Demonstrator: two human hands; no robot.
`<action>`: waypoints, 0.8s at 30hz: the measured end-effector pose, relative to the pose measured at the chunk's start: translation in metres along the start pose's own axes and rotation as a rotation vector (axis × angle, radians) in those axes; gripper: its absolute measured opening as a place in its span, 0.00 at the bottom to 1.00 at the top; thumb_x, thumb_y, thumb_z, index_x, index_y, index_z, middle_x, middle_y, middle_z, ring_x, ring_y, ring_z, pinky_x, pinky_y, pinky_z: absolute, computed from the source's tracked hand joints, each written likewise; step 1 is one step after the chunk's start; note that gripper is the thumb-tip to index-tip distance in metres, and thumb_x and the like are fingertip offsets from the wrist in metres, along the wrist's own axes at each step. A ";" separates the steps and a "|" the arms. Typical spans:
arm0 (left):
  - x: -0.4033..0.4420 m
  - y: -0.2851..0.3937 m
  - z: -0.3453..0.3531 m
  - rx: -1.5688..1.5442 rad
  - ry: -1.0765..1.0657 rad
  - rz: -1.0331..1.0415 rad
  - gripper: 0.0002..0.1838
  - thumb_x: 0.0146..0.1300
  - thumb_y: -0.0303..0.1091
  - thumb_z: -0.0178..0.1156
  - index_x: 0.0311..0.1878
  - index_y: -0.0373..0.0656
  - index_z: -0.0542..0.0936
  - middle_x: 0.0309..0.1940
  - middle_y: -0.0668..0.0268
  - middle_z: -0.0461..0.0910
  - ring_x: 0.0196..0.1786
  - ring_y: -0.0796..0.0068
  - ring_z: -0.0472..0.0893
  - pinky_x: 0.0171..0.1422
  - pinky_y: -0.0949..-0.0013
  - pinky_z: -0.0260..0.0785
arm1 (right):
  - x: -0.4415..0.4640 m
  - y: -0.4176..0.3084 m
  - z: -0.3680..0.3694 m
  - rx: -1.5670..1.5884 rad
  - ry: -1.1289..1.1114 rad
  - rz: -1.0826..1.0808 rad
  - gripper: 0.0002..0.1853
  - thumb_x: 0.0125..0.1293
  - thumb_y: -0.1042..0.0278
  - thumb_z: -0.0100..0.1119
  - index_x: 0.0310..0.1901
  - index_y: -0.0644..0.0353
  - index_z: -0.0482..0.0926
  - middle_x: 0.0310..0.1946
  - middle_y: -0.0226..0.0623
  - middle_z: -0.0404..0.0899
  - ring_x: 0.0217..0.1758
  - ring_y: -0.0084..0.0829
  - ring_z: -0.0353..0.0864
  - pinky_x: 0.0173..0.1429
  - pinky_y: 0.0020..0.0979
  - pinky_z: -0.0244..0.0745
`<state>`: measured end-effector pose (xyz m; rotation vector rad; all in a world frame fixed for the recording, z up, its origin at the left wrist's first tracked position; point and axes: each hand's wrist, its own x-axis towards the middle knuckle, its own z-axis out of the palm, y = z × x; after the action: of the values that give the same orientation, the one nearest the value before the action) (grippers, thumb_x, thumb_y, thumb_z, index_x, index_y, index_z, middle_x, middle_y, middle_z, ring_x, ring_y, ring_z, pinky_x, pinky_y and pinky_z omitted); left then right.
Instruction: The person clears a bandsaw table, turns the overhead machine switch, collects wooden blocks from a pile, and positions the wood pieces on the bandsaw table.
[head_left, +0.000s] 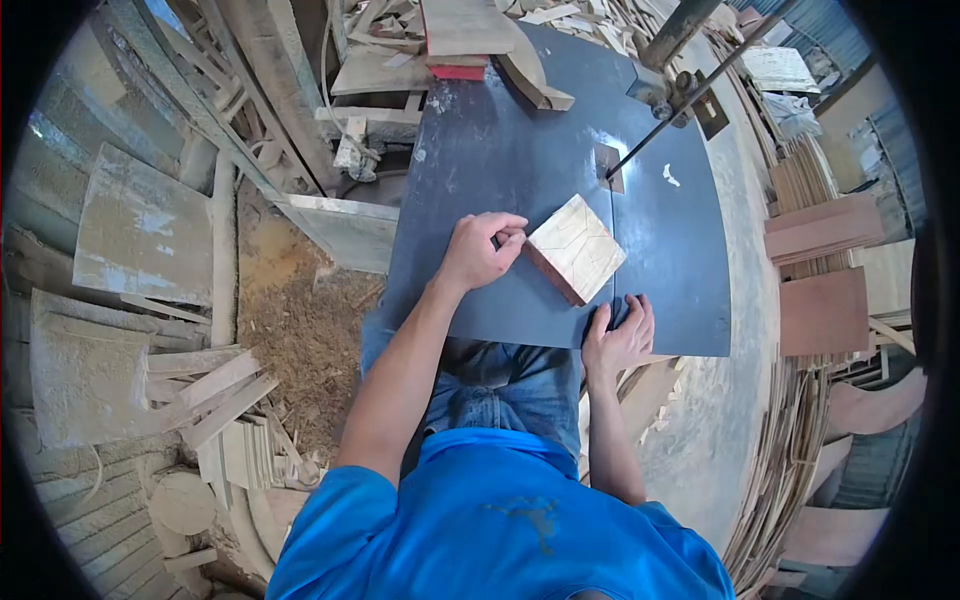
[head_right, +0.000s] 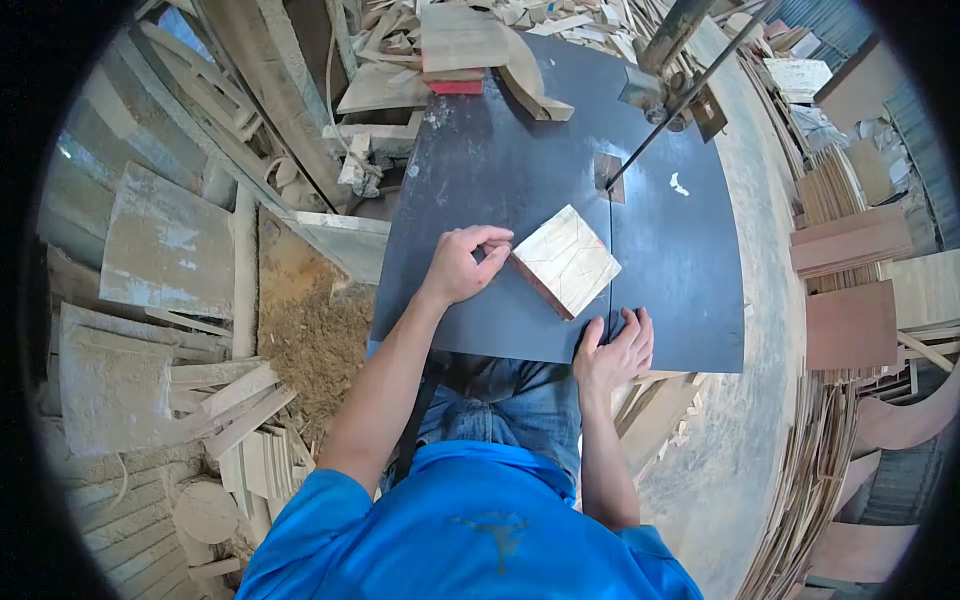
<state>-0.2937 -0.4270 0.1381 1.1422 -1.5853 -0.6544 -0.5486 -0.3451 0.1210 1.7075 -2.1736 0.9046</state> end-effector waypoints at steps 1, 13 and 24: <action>-0.001 0.000 0.000 0.007 0.002 -0.005 0.13 0.60 0.30 0.66 0.47 0.37 0.86 0.35 0.58 0.88 0.36 0.68 0.87 0.45 0.67 0.79 | 0.000 -0.001 -0.001 0.001 -0.001 0.003 0.25 0.63 0.53 0.62 0.58 0.58 0.76 0.68 0.43 0.71 0.73 0.46 0.65 0.73 0.51 0.53; -0.001 0.000 0.002 -0.053 0.036 -0.026 0.11 0.61 0.31 0.66 0.45 0.37 0.86 0.34 0.57 0.88 0.36 0.69 0.88 0.43 0.68 0.78 | 0.001 -0.003 -0.004 -0.015 -0.050 0.034 0.23 0.62 0.53 0.62 0.56 0.56 0.78 0.68 0.42 0.70 0.73 0.45 0.65 0.73 0.50 0.53; 0.001 0.003 0.004 0.012 0.076 0.025 0.09 0.60 0.29 0.65 0.43 0.38 0.86 0.32 0.57 0.87 0.33 0.66 0.87 0.40 0.66 0.78 | 0.020 -0.015 0.004 -0.034 -0.022 -0.025 0.14 0.61 0.64 0.60 0.48 0.59 0.80 0.61 0.48 0.75 0.65 0.49 0.70 0.69 0.49 0.61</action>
<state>-0.2989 -0.4274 0.1402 1.1412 -1.5388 -0.5793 -0.5393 -0.3656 0.1332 1.7333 -2.1637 0.8410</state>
